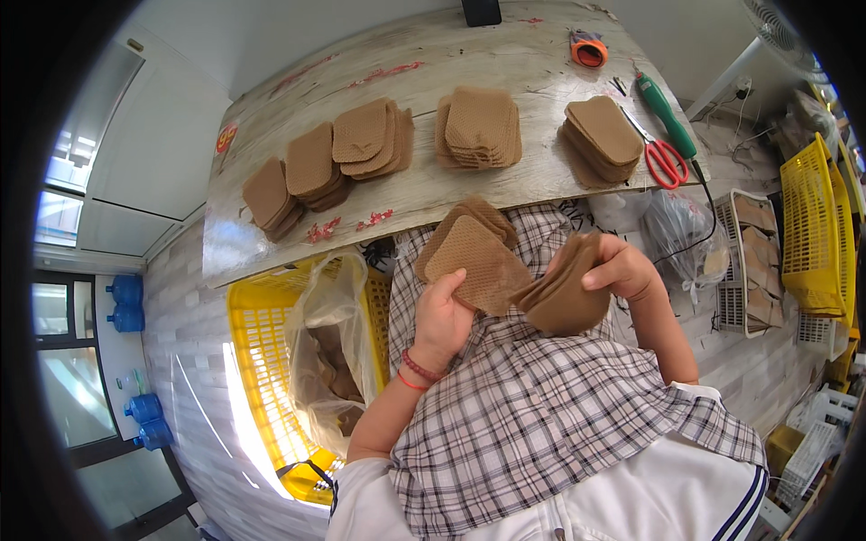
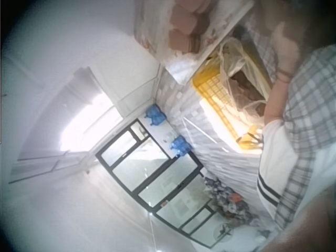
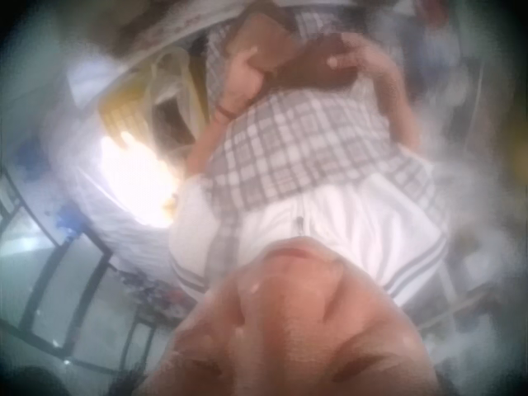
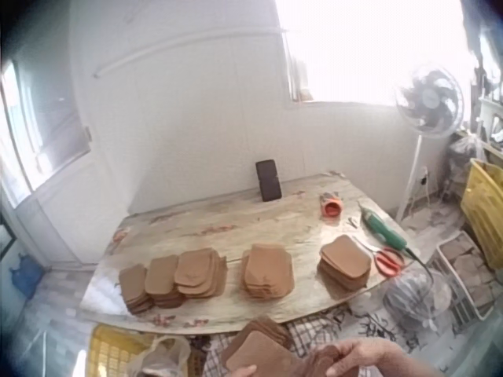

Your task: The person repeatedly picks up brown cardboard pads from a yellow basket and stacks them on a table. Later, the person handles printed paper slips, separating and arranging them on the table.

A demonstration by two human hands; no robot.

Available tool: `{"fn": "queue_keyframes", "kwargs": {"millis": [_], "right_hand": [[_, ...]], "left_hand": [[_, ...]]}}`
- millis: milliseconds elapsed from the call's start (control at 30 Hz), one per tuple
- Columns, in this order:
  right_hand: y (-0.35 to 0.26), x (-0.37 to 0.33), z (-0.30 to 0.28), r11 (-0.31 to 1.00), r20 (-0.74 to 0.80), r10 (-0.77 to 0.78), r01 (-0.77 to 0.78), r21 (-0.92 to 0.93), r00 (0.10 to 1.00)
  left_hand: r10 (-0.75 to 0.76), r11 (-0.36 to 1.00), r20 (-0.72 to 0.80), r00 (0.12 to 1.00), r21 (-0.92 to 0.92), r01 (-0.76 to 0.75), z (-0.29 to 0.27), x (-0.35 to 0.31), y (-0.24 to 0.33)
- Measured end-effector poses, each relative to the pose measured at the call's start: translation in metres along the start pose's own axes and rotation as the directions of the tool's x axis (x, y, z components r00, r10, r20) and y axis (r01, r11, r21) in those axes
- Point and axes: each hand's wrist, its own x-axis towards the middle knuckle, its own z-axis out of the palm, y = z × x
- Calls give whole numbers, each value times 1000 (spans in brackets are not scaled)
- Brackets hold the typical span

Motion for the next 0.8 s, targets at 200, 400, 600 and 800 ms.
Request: {"fn": "queue_keyframes", "kwargs": {"millis": [200, 400, 600, 800], "right_hand": [[4, 29, 43, 976, -269, -39, 94, 197, 962], [61, 42, 54, 973, -574, -25, 152, 175, 819], [79, 29, 45, 905, -684, -113, 358, 228, 721], [92, 11, 25, 808, -695, 22, 397, 436, 719]], "left_hand": [[1, 1000, -87, 996, 24, 1, 22, 13, 17], [123, 882, -75, 990, 466, -75, 2, 24, 21], [464, -11, 62, 884, 998, -64, -33, 44, 27], [329, -141, 23, 944, 990, 25, -24, 65, 19]]}}
